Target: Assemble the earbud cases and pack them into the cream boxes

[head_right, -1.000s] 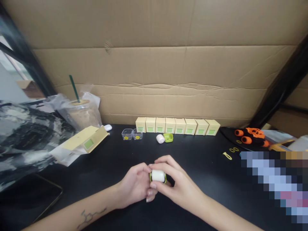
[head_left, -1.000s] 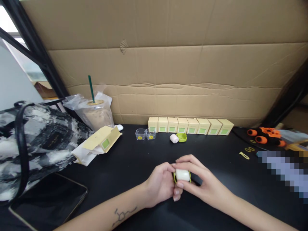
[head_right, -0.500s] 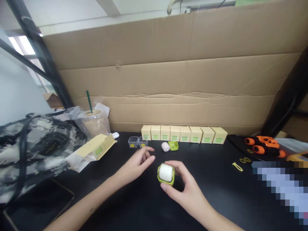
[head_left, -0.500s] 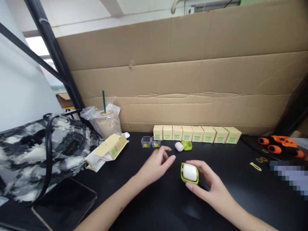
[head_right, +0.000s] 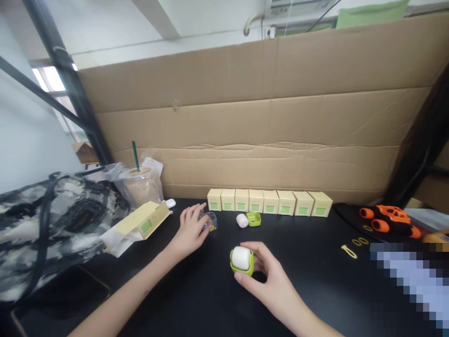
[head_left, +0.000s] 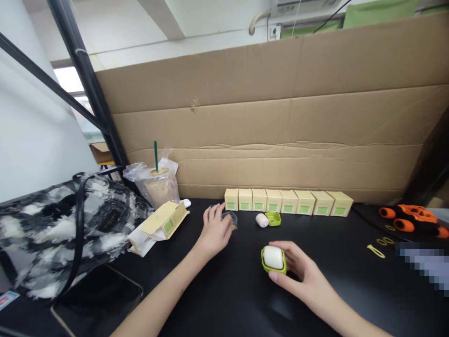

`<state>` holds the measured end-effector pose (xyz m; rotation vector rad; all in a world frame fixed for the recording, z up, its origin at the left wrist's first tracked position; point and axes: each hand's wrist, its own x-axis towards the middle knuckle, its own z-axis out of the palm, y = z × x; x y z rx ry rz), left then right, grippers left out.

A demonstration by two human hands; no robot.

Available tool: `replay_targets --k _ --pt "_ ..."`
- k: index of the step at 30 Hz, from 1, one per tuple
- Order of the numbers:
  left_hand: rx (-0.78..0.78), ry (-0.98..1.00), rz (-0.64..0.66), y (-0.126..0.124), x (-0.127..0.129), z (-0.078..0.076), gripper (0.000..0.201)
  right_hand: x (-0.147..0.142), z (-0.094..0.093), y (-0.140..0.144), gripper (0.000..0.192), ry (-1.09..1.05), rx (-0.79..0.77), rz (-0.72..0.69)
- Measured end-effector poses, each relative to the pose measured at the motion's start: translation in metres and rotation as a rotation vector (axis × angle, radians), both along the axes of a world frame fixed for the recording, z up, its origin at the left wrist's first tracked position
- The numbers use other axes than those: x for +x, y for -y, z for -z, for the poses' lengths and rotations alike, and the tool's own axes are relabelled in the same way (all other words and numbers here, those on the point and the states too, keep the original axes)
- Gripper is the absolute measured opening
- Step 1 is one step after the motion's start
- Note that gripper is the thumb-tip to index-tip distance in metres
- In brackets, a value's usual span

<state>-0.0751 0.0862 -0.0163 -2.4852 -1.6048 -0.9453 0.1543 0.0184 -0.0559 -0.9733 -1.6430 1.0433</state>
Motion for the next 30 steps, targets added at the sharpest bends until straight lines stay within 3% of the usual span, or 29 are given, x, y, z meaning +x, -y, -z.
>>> replay_targets --k 4,8,13,16,22,26,30 --pt "-0.142 -0.005 0.149 0.012 0.004 -0.006 0.01 0.0 0.005 -0.001 0.035 -0.077 0.031 0.066" --pt "-0.274 0.064 0.346 0.025 0.014 -0.011 0.006 0.002 0.001 0.001 0.033 -0.023 0.092 0.053" --pt "-0.384 0.177 0.519 0.044 0.032 -0.007 0.014 0.007 -0.015 0.005 0.038 0.069 0.313 0.093" --pt "-0.437 0.238 0.55 0.052 0.04 -0.001 0.022 0.012 -0.025 0.006 0.043 0.129 0.359 0.091" --pt "-0.561 0.386 0.532 0.056 0.042 0.009 0.035 0.019 -0.036 0.003 0.043 0.167 0.27 0.061" --pt "-0.653 0.517 0.559 0.055 0.042 0.011 0.042 0.019 -0.037 0.002 0.041 0.272 0.295 -0.012" --pt "-0.679 0.538 0.56 0.055 0.043 0.008 0.046 0.018 -0.034 0.002 0.04 0.279 0.219 -0.081"
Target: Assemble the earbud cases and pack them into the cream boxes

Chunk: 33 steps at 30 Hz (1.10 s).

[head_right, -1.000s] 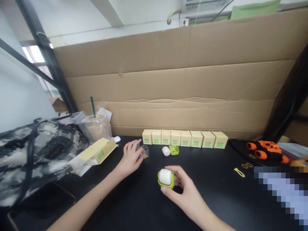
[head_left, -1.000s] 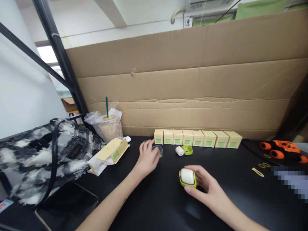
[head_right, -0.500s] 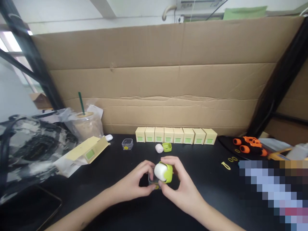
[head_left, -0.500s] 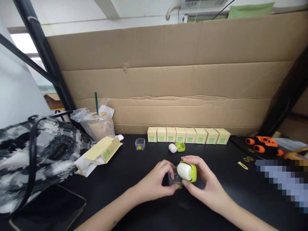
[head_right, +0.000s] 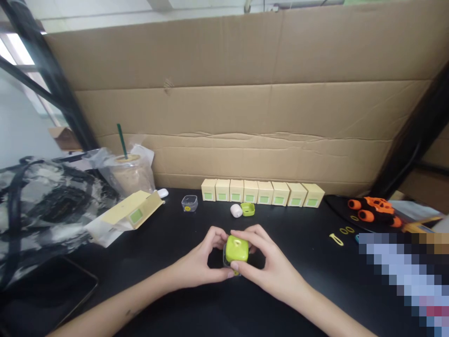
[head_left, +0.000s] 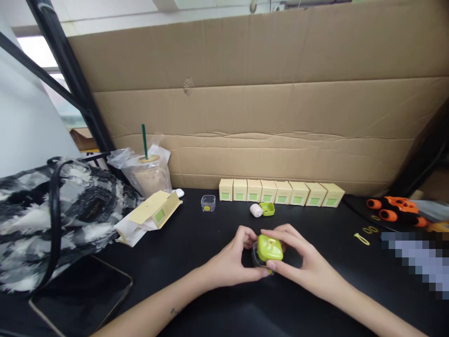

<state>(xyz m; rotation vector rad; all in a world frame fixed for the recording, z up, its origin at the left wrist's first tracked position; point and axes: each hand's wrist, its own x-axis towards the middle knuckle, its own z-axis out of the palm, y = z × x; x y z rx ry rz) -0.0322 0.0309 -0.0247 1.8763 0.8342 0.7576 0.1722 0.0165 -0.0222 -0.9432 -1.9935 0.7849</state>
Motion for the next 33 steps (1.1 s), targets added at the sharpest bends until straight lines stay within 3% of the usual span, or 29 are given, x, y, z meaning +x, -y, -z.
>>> replay_targets --k 14,33 --pt "0.03 0.018 0.062 0.005 0.0011 -0.0091 0.043 -0.0001 -0.001 0.0028 0.041 0.055 0.062 0.004" --pt "0.057 0.001 0.045 0.0041 0.0001 -0.0061 0.043 -0.0012 -0.0018 0.0038 0.042 0.143 0.017 -0.024"
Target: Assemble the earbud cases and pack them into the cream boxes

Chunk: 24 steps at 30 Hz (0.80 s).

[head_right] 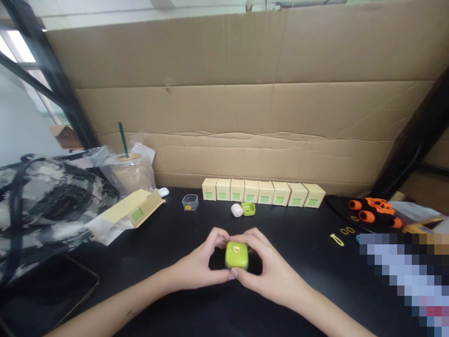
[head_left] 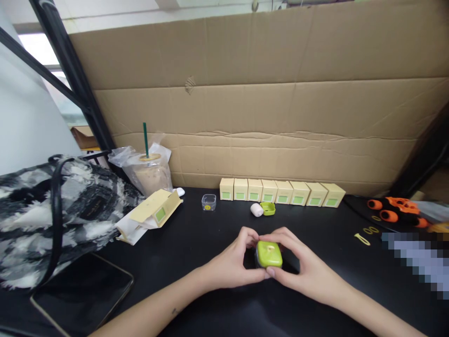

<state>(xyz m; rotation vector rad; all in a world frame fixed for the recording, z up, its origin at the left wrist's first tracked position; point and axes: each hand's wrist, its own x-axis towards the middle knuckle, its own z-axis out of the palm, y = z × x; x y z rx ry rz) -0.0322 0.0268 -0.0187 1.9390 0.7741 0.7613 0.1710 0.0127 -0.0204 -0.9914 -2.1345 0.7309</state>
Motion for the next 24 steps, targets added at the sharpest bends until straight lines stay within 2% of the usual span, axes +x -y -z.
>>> replay_targets --k 6,12,15,17,19,20,22,24 --pt "0.017 -0.019 0.002 -0.001 -0.001 0.001 0.044 0.0 0.0 0.0 0.041 0.008 0.006 0.001" --pt "0.028 0.034 0.012 -0.001 0.001 0.01 0.067 -0.002 0.007 -0.001 0.032 0.002 0.02 0.016" --pt "0.017 0.041 0.012 -0.003 0.0 0.007 0.078 -0.004 0.015 -0.003 0.028 -0.014 0.048 0.008" --pt "0.091 -0.008 -0.067 -0.006 -0.004 -0.006 0.079 -0.003 0.021 -0.006 0.027 -0.003 0.079 -0.004" --pt "0.301 -0.172 -0.236 -0.011 -0.013 -0.028 0.059 -0.002 0.025 -0.011 0.027 0.024 0.116 0.007" --pt "0.445 -0.34 -0.356 -0.013 -0.021 -0.041 0.044 -0.001 0.027 -0.014 0.027 0.039 0.138 0.025" --pt "0.526 -0.465 -0.493 -0.019 -0.041 -0.068 0.027 0.003 0.028 -0.02 0.029 0.062 0.183 0.079" --pt "0.56 -0.604 -0.631 -0.026 -0.067 -0.091 0.018 0.005 0.027 -0.025 0.03 0.08 0.218 0.137"
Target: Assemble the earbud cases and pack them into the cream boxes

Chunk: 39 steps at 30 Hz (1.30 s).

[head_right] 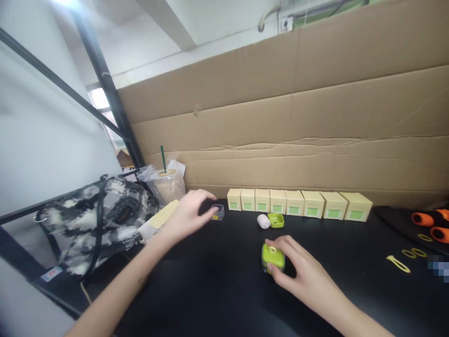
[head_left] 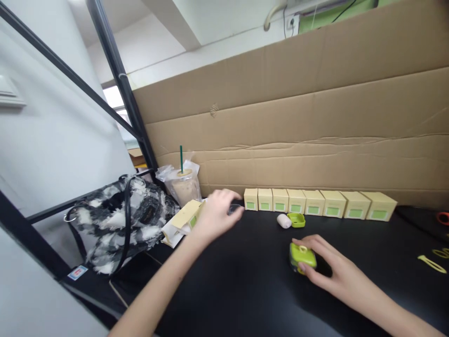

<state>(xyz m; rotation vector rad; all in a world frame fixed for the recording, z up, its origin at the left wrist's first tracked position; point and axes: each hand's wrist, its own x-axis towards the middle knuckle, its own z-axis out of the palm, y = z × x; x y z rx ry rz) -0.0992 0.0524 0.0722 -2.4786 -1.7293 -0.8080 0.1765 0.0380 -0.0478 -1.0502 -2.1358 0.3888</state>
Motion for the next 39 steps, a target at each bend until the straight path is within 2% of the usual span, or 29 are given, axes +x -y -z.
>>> replay_targets --k 3,7,10,13,17,21,23,26,30,32,34,36,39 --pt "0.004 -0.132 -0.275 -0.009 -0.041 -0.016 0.014 0.002 -0.001 -0.003 0.031 0.026 0.02 0.053" --pt "-0.088 -0.24 -0.533 -0.015 -0.076 -0.01 0.026 -0.001 0.002 0.0 0.03 0.038 0.002 0.075" --pt "-0.171 -0.256 -0.616 -0.015 -0.081 0.0 0.031 -0.002 0.004 0.0 0.03 0.04 -0.006 0.058" --pt "-0.176 -0.211 -0.626 -0.01 -0.074 0.004 0.03 -0.001 0.002 0.0 0.029 0.041 -0.004 0.04" --pt "-0.058 -0.062 -0.55 0.004 -0.057 -0.007 0.046 -0.001 -0.003 0.001 0.029 0.047 0.015 0.028" --pt "-0.017 0.195 -0.315 0.015 -0.03 -0.013 0.062 -0.003 -0.006 0.003 0.03 0.073 0.034 0.034" --pt "-0.092 0.368 -0.158 0.015 -0.009 -0.006 0.063 -0.003 -0.007 0.003 0.031 0.09 0.049 0.044" --pt "-0.276 0.629 0.036 0.013 0.024 0.018 0.061 -0.002 -0.01 0.002 0.031 0.12 0.058 0.074" --pt "-0.492 0.94 0.166 0.014 0.057 0.051 0.063 0.003 -0.013 0.002 0.033 0.147 0.049 0.123" --pt "-0.619 1.217 0.226 0.017 0.063 0.063 0.065 0.003 -0.014 0.005 0.045 0.154 0.064 0.144" --pt "-0.701 1.414 0.248 0.02 0.064 0.072 0.062 0.001 -0.014 0.01 0.064 0.169 0.116 0.117" --pt "-0.738 1.468 0.252 0.022 0.061 0.077 0.055 -0.004 -0.015 0.018 0.077 0.218 0.206 0.022" --pt "-0.812 1.5 0.306 0.025 0.057 0.079 0.055 -0.011 -0.016 0.028 0.074 0.336 0.351 -0.118"
